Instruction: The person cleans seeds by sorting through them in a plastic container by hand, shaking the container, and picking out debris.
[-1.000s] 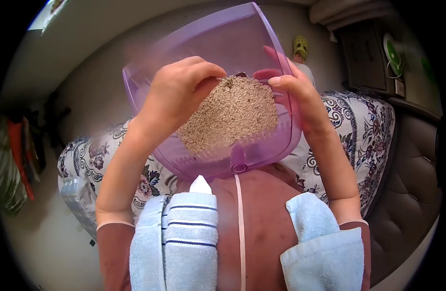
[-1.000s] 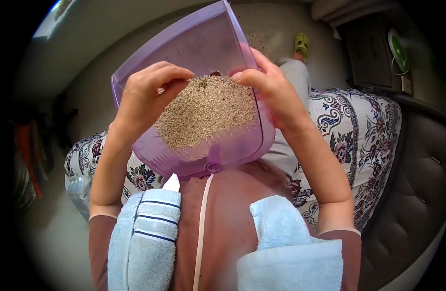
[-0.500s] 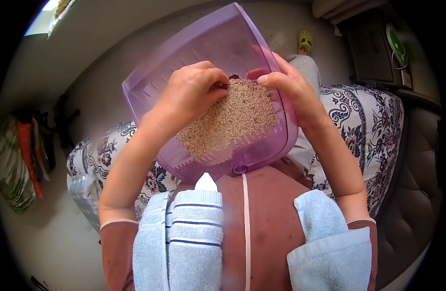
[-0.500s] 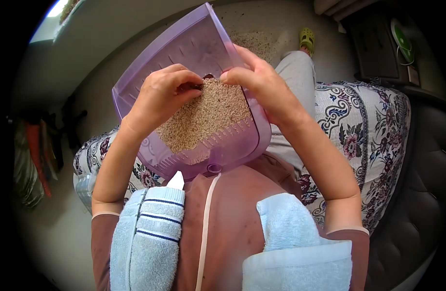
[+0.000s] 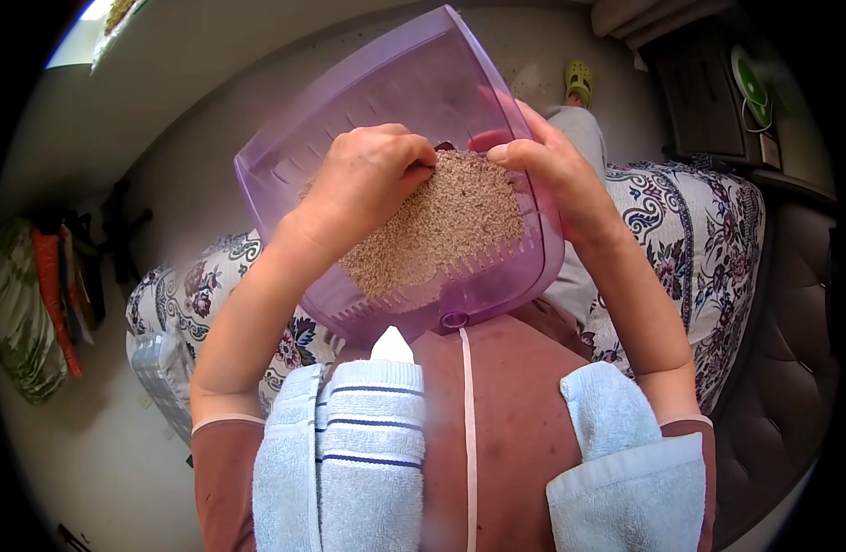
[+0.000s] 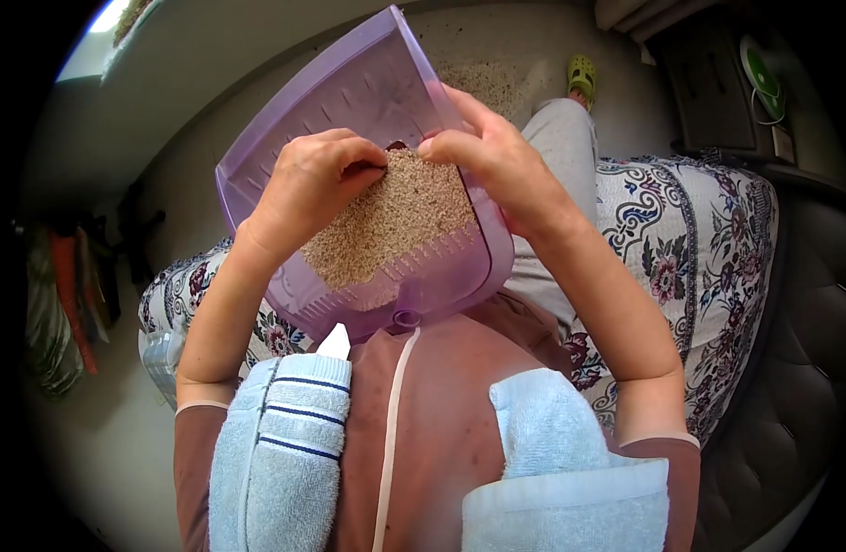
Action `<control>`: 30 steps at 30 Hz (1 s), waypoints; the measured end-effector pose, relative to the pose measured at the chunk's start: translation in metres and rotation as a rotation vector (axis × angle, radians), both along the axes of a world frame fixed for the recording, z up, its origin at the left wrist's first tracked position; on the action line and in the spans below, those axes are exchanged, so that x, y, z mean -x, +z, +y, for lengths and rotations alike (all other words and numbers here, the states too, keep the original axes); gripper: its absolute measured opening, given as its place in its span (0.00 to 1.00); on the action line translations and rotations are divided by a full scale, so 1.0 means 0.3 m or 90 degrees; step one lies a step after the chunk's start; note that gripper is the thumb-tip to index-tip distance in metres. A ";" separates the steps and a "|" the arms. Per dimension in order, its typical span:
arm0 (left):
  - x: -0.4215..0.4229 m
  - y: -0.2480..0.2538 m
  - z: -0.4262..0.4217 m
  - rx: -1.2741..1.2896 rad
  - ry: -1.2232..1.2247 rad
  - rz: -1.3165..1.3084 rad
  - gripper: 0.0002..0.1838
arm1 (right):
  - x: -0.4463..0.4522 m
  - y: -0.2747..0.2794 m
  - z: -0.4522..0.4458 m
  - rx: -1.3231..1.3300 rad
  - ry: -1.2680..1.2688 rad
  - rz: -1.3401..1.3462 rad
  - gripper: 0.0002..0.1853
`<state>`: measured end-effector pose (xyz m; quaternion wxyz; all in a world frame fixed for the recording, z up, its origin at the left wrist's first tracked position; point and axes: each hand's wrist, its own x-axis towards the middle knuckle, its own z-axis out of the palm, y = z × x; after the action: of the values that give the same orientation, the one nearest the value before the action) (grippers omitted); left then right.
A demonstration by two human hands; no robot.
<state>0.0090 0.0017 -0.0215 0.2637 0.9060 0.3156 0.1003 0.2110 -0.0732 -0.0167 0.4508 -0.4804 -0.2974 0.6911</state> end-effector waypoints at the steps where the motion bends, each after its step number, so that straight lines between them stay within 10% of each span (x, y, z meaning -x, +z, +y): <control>1: 0.002 -0.005 0.003 0.010 0.008 -0.005 0.07 | 0.000 -0.002 0.001 -0.004 0.003 -0.005 0.38; 15: 0.113 -0.005 0.019 1.045 0.278 -0.378 0.06 | -0.004 -0.044 -0.011 0.010 -0.012 -0.024 0.38; 30: 0.094 -0.020 -0.021 1.022 0.274 -0.549 0.08 | -0.010 -0.058 -0.031 0.020 -0.024 -0.018 0.40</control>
<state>-0.0193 -0.0044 -0.0274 0.8802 0.2598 0.3262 0.2264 0.2139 -0.0824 -0.0342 0.4518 -0.5030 -0.2836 0.6801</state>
